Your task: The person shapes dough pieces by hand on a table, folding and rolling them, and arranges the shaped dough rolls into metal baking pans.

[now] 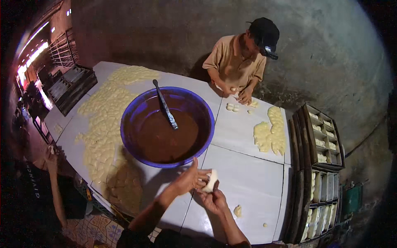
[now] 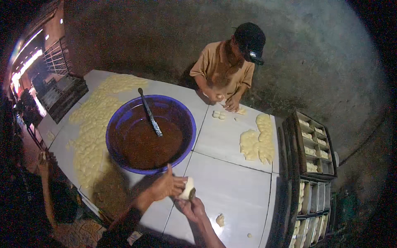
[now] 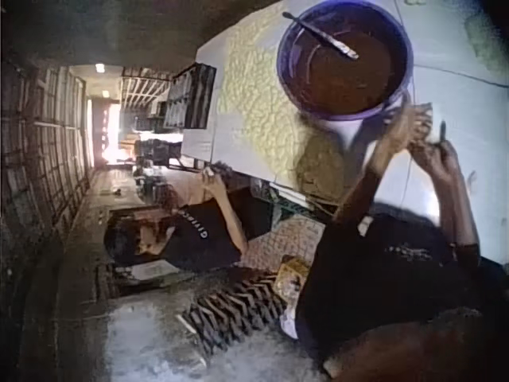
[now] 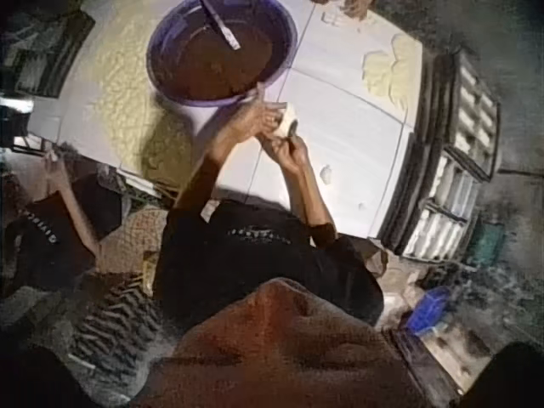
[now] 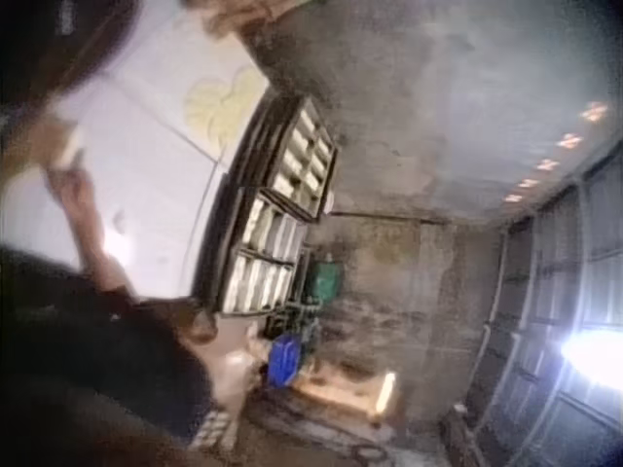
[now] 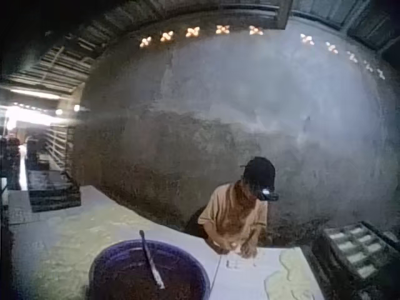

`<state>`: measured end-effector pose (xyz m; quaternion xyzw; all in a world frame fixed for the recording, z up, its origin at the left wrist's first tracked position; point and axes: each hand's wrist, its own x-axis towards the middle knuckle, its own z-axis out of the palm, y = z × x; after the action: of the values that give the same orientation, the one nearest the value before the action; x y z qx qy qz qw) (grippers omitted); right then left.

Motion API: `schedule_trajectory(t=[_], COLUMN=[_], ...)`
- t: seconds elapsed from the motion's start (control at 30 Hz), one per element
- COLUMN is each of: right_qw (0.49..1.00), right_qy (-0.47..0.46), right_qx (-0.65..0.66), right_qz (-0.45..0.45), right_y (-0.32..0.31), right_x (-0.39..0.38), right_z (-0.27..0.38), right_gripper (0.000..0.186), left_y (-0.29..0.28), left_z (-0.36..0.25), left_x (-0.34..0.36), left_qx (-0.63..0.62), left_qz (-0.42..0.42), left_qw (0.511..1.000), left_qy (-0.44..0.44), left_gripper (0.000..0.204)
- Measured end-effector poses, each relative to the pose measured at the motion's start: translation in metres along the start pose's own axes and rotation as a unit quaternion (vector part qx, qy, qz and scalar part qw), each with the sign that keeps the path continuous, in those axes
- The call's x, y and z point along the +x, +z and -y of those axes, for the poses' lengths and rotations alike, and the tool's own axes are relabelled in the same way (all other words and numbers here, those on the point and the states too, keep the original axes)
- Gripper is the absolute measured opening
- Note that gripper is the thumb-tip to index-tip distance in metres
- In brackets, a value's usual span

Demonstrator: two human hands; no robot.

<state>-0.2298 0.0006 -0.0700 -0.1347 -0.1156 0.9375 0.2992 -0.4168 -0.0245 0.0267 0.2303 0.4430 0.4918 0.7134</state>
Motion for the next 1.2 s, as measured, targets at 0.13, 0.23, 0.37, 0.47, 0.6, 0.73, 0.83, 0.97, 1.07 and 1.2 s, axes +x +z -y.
schedule_trajectory(t=[0.13,0.23,0.37,0.47,0.6,0.73,0.83,0.97,1.07,1.2], right_qw=[0.982,0.860,0.591,0.678,0.775,0.681,0.731,0.689,0.879,0.783], right_qy=[-0.054,-0.143,-0.267,-0.273,-0.285,-0.257,-0.216,-0.226,0.092,-0.033], right_qx=[-0.146,-0.473,-0.761,-0.682,-0.559,-0.686,-0.638,-0.679,-0.468,-0.619], right_qz=[-0.111,-0.125,-0.035,-0.018,-0.078,-0.024,-0.106,-0.113,-0.012,-0.054], right_y=[-0.008,-0.004,0.012,0.009,0.022,0.025,0.013,0.008,-0.004,-0.005], right_x=[-0.005,-0.029,-0.052,-0.058,-0.074,-0.091,-0.103,-0.104,-0.113,-0.112], right_z=[-0.007,-0.021,-0.023,-0.016,-0.010,-0.021,-0.018,-0.019,-0.003,0.004], right_gripper=[0.031,0.034,0.032,0.017,0.014,0.018,0.018,0.046,0.051,0.045], left_y=[0.023,0.028,0.031,0.022,0.043,0.035,0.061,0.042,0.044,0.052], left_z=[0.063,0.095,0.109,0.136,0.147,0.175,0.179,0.181,0.177,0.177], left_x=[-0.012,-0.021,-0.045,-0.047,-0.059,-0.051,-0.055,-0.059,-0.070,-0.076], left_qx=[-0.106,0.096,0.323,0.335,0.169,0.052,-0.028,0.269,0.124,0.150], left_qz=[-0.191,-0.202,-0.207,-0.175,-0.156,-0.152,-0.233,-0.160,-0.042,-0.100], left_qw=[0.971,0.965,0.911,0.916,0.952,0.973,0.953,0.916,0.945,0.890], left_qy=[0.093,0.140,0.155,0.131,0.201,0.168,0.192,0.250,0.300,0.419], left_gripper=[0.058,0.041,0.055,0.046,0.027,0.026,0.032,0.027,0.066,0.068])
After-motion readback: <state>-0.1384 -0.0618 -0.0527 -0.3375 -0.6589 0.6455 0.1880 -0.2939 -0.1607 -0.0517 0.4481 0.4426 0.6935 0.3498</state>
